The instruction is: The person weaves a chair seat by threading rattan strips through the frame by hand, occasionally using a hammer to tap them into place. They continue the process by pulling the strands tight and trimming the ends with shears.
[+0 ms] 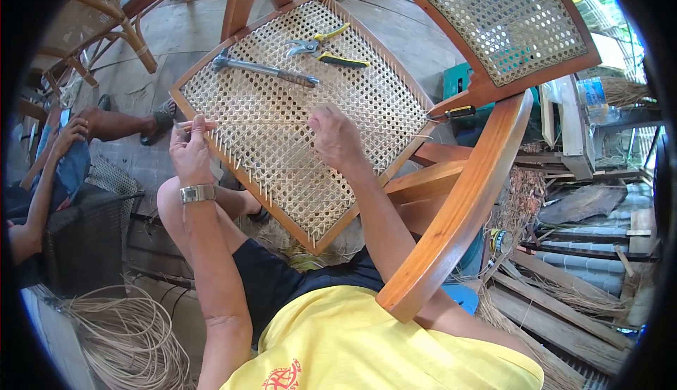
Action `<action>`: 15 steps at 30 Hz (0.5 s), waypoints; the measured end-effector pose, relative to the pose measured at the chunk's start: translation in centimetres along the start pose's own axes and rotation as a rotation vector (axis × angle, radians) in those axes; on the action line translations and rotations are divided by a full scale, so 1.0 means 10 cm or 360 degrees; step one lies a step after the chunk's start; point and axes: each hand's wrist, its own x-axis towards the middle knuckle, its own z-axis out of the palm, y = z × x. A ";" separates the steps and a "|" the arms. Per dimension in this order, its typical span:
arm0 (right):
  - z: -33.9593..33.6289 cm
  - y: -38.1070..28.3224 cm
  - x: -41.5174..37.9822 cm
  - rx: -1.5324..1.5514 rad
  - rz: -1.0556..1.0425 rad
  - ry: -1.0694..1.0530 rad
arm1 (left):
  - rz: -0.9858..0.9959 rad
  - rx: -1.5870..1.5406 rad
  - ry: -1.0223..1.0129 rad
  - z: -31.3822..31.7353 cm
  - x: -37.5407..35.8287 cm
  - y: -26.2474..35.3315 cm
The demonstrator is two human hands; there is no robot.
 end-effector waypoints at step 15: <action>0.02 -0.05 0.02 0.0074 -0.0065 -0.0155 | 0.0021 0.0262 0.0109 -0.02 0.21 -0.26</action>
